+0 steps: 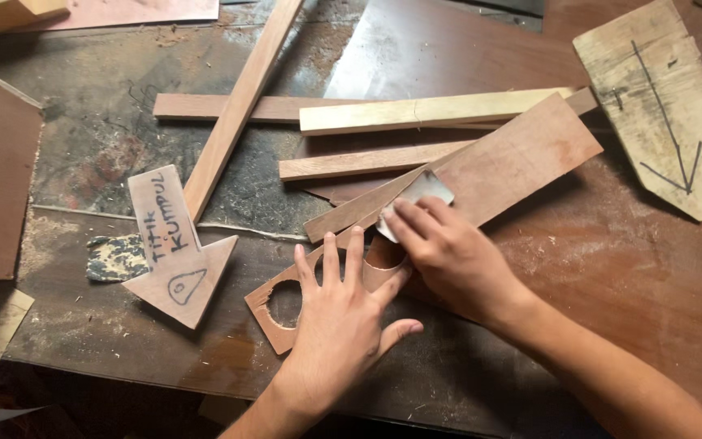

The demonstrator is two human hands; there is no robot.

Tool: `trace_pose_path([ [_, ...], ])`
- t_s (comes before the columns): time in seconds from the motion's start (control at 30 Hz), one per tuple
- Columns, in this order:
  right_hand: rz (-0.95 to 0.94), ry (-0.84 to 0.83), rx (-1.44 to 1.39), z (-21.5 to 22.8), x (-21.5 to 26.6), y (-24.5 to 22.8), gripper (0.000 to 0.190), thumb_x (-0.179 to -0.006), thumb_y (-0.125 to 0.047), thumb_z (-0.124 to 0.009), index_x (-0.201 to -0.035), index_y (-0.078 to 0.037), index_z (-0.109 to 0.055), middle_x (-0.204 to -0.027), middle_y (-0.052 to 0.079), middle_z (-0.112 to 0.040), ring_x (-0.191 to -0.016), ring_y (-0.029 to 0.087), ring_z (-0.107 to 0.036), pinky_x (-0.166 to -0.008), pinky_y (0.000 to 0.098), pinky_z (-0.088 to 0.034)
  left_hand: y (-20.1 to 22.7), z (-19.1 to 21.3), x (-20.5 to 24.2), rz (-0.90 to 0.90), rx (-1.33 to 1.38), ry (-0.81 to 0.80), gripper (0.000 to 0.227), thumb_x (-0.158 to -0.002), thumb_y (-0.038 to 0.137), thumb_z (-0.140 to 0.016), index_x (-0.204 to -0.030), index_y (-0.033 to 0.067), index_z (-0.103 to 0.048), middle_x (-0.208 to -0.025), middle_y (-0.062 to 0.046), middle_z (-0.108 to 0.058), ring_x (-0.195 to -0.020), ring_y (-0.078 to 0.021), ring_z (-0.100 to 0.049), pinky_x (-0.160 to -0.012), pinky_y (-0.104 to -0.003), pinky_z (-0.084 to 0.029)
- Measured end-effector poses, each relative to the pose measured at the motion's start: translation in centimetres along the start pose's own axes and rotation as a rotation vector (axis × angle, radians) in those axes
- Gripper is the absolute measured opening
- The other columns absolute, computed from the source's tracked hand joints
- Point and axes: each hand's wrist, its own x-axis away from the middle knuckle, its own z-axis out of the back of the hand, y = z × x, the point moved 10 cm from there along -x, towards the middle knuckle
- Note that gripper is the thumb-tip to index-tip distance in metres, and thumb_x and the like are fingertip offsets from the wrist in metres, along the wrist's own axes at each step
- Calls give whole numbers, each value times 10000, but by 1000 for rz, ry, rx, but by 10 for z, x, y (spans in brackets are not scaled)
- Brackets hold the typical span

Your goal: The person applies a liquid finish to a thin wooden strip using a brush, then sands a larger wooden piece with circular cutouts using a sanding block. The person flips the strip to coat both sides and sands the larger piece on both sides.

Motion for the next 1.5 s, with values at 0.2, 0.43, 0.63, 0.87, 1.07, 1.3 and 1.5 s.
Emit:
trace_pose_path([
  [0.2, -132, -169, -64, 3, 6, 14, 281, -867, 6, -641, -1142, -7, -699, -1143, 153, -720, -1018, 288, -691, -873, 416, -595, -3, -7, 0, 24, -7, -68, 652, -825, 695, -578, -1343, 305, -648, -1499, -336, -344, -1350, -604, -336, -1023, -838, -227],
  [0.43, -49, -71, -33, 6, 29, 1, 330, -837, -10, -645, -1156, 47, -711, -1126, 213, -709, -982, 320, -671, -832, 391, -601, 2, -6, 4, 27, 32, -25, 668, -820, 687, -599, -1353, 288, -649, -1496, -348, -336, -1344, -607, -322, -981, -845, -241],
  [0.63, -152, -179, -154, -4, 41, 19, 270, -884, 18, -636, -1144, -1, -706, -1081, 186, -677, -979, 280, -659, -873, 378, -598, 2, -8, 1, 33, -13, -50, 664, -804, 682, -602, -1333, 283, -651, -1507, -354, -319, -1364, -608, -306, -964, -855, -232],
  [0.87, 13, -240, -216, -7, 44, 4, 420, -767, -36, -668, -1186, -2, -673, -975, 127, -648, -926, 262, -643, -808, 374, -588, 4, -14, 1, 63, -27, -97, 683, -808, 685, -594, -1355, 278, -629, -1468, -319, -353, -1398, -506, -322, -1010, -852, -196],
  [1.07, -22, -262, -113, 1, 40, 3, 391, -789, -38, -667, -1179, -2, -654, -1010, 136, -646, -939, 259, -642, -822, 366, -585, 3, -11, 0, 22, -25, -70, 679, -832, 683, -582, -1386, 292, -622, -1464, -323, -356, -1389, -518, -323, -1029, -857, -191],
  [1.3, -187, -323, -103, 8, 32, 24, 516, -750, 10, -661, -1260, -73, -676, -966, 134, -648, -901, 272, -644, -811, 378, -587, 5, -19, 8, 8, 6, -128, 661, -817, 702, -573, -1321, 282, -658, -1497, -365, -305, -1399, -566, -284, -1007, -839, -225],
  [1.5, 26, -177, -220, 6, 38, 3, 428, -759, -27, -657, -1186, -22, -690, -963, 168, -657, -907, 301, -667, -824, 401, -588, 9, -21, 2, 8, -35, -180, 699, -806, 717, -566, -1346, 283, -657, -1514, -392, -294, -1414, -593, -276, -1031, -845, -245],
])
